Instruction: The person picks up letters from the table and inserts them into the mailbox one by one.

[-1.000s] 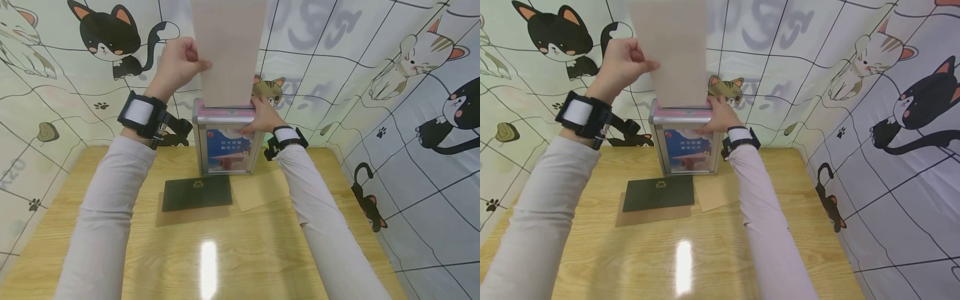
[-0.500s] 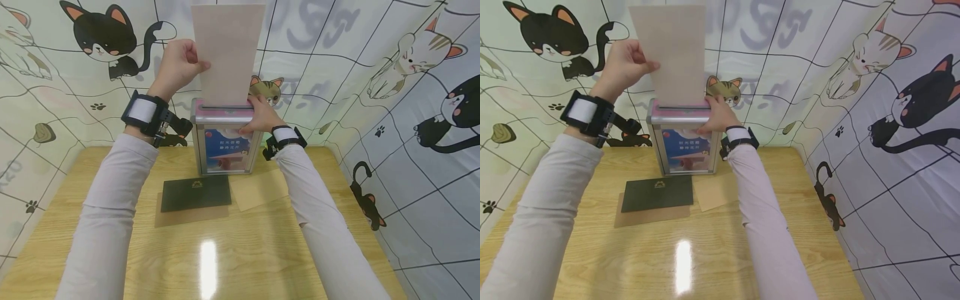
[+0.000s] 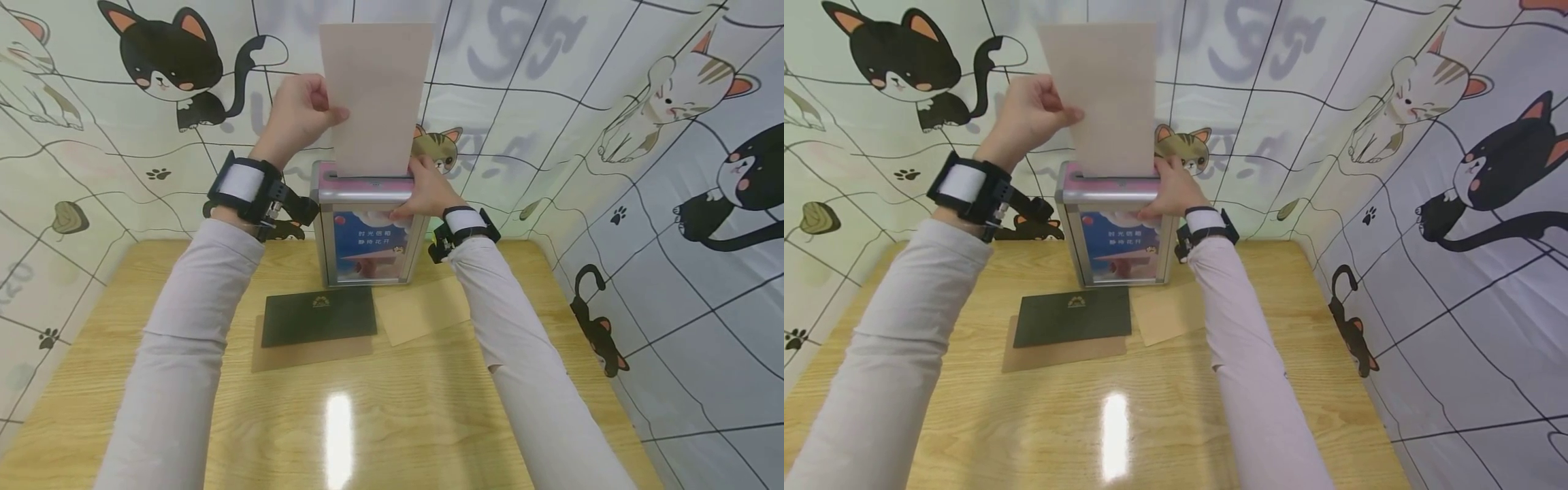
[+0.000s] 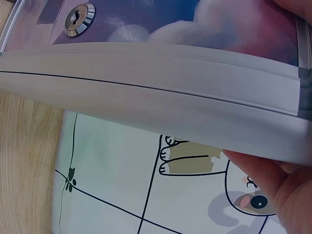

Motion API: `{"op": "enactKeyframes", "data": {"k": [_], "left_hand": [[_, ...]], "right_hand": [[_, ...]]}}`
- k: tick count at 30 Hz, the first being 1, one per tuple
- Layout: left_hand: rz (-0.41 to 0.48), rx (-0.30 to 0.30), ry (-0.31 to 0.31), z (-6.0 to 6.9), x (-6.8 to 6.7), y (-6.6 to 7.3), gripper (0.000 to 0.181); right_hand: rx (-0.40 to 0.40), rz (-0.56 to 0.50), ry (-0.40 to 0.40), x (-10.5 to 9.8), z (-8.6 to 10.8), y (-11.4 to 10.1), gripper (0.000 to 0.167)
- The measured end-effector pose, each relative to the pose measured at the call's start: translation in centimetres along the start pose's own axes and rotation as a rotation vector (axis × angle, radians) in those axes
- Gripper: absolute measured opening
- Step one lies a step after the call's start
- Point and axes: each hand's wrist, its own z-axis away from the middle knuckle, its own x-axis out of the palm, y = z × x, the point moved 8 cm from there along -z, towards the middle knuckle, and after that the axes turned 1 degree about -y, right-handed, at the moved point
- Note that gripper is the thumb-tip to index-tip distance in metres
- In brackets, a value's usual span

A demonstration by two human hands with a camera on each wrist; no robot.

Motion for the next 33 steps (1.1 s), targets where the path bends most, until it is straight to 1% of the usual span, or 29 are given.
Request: {"op": "enactKeyframes", "data": {"k": [3,6,10,14,21,27,29,33], "left_hand": [[-0.016,0.005,0.003,0.0,0.2,-0.1,0.008],[-0.012,-0.006,-0.002,0.0,0.5,-0.4,0.008],[-0.004,-0.031,-0.021,0.0,0.8,-1.0,0.007],[0.002,-0.028,-0.031,-0.1,1.3,-1.6,0.008],[-0.046,-0.036,-0.059,-0.2,2.6,-2.9,0.011],[-0.025,-0.068,-0.084,0.1,3.6,-4.4,0.013],[-0.023,-0.067,-0.084,0.1,3.8,-4.8,0.015],[-0.042,-0.045,-0.072,0.3,4.0,-5.4,0.019]], "right_hand": [[0.001,0.006,0.002,0.0,0.0,0.0,0.102],[0.001,0.008,0.003,0.0,0.0,-0.1,0.102],[-0.004,0.012,0.007,0.0,0.0,-0.1,0.102],[-0.01,0.017,0.014,-0.1,0.0,-0.1,0.103],[-0.008,0.011,0.017,0.1,-0.1,0.1,0.105],[-0.028,0.005,0.019,0.0,0.2,-0.3,0.106],[-0.031,0.004,0.02,0.0,0.2,-0.4,0.106],[-0.03,0.017,0.02,-0.1,0.3,-0.3,0.105]]}}
